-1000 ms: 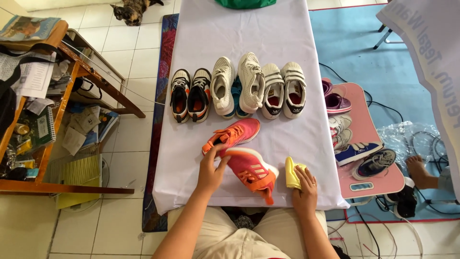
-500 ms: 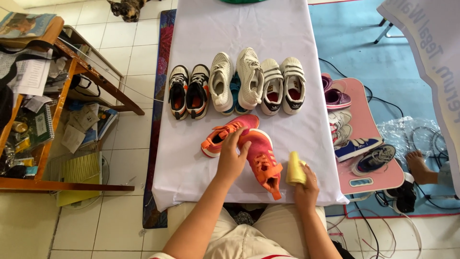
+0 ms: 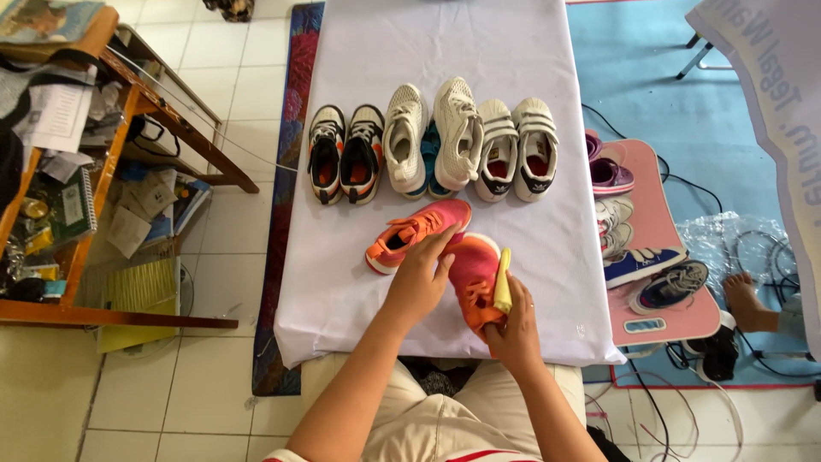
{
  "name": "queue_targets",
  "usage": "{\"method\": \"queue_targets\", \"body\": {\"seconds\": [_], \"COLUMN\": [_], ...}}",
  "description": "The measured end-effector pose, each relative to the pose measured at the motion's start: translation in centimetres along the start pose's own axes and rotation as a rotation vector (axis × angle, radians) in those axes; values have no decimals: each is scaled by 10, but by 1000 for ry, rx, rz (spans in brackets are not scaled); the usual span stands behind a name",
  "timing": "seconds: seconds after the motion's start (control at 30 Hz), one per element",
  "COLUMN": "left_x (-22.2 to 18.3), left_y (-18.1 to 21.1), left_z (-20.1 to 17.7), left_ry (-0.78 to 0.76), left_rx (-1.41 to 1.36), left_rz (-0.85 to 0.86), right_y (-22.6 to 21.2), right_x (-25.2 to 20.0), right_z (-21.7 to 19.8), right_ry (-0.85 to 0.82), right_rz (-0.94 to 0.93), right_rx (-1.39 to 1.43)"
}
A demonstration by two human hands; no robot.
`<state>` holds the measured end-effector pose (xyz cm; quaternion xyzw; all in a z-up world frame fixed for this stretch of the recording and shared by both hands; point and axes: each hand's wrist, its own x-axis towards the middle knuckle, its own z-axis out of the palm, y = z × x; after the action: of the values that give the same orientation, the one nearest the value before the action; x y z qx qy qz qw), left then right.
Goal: The person is cleaning several pairs of sneakers by wiping them down with a yellow cloth on a white table.
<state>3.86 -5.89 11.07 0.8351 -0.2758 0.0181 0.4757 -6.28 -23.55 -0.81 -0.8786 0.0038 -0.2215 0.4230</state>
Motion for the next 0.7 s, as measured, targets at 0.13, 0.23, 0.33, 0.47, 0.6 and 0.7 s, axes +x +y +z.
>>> {"method": "queue_targets", "body": {"seconds": [0.13,0.23,0.33,0.47,0.6,0.7], "left_x": [19,24,17,0,-13,-20], "left_y": [70,123,163,201,228,227], "left_z": [-38,-61,-92,-129,-160,-179], "left_ry": [43,13,-17,-73,-125,-170], "left_rx": [246,142,37,-108,-242,-341], "left_rz": [152,211,263,342,446,520], "right_y": [17,26,16,12,-7,-1], "right_x": [-5,-11,-17,-17,-10,-10], "right_z": [32,49,31,28,22,23], "right_ry": [164,259,277,259,283,296], "right_rz": [-17,-66,16,-22,-42,-20], "right_rx": [-13,-117,31,26,88,115]}}
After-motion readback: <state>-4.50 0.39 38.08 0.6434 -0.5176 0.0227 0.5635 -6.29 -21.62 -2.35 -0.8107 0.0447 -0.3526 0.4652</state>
